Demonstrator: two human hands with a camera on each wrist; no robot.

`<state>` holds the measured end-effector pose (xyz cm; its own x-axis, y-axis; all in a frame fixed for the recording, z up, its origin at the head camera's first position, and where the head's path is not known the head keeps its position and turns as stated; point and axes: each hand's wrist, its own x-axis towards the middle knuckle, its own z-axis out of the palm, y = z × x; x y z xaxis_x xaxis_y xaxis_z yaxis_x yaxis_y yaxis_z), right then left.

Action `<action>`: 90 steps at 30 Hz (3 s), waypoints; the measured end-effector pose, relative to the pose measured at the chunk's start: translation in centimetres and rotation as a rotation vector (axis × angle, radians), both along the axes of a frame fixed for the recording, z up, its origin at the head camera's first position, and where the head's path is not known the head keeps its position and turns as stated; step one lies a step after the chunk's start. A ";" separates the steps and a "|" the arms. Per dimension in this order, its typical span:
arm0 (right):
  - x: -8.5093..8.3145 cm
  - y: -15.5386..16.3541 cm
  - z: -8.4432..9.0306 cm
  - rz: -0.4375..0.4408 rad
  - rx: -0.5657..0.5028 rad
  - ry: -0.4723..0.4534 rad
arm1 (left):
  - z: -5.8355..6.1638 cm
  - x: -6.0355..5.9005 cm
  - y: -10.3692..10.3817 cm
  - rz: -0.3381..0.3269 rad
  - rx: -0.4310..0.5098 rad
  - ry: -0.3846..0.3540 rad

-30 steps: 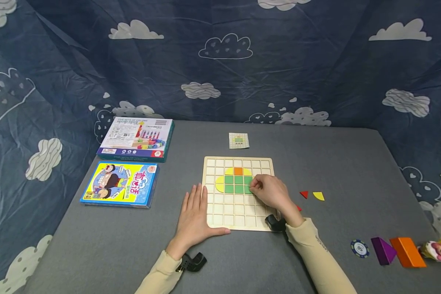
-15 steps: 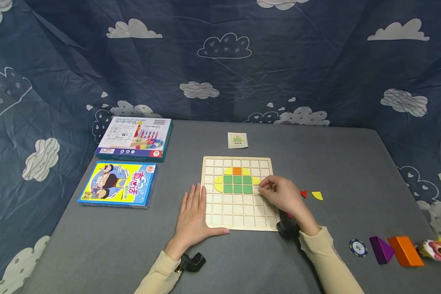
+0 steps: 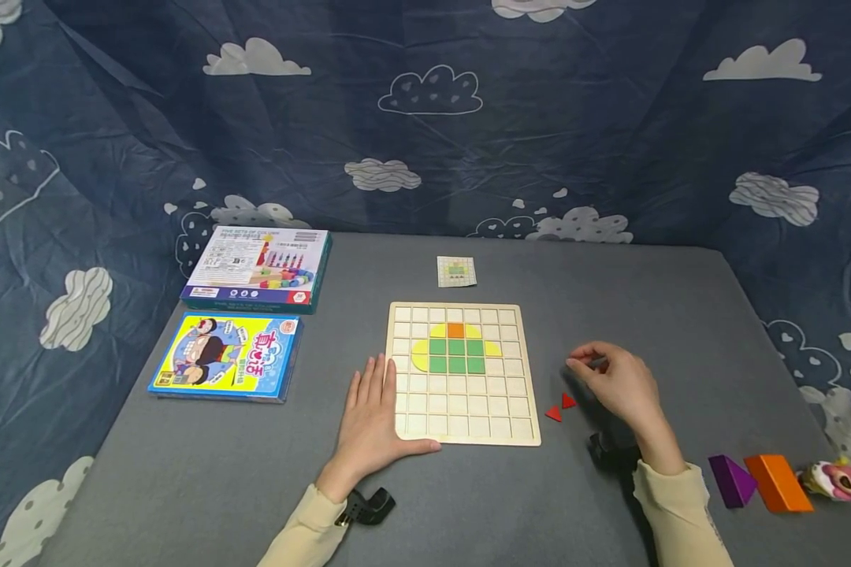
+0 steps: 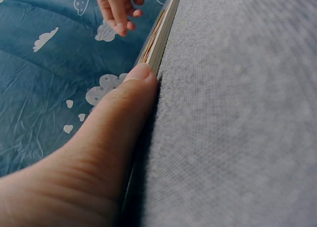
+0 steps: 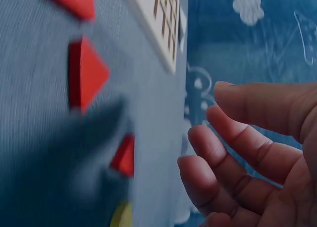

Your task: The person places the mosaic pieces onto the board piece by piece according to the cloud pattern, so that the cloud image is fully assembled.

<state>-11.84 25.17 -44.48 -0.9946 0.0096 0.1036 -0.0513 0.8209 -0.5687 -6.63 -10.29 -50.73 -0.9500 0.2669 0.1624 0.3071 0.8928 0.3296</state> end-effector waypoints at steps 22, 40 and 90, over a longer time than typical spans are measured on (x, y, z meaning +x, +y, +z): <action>1.0 4.1 -0.6 -0.059 0.098 -0.125 | -0.1 0.0 0.0 -0.002 0.011 0.002; 1.2 4.6 -0.9 -0.126 0.144 -0.165 | -0.2 0.0 0.0 0.005 0.008 -0.005; -1.0 -3.2 -1.5 0.082 -0.104 -0.021 | -0.1 0.0 0.1 0.002 -0.006 -0.033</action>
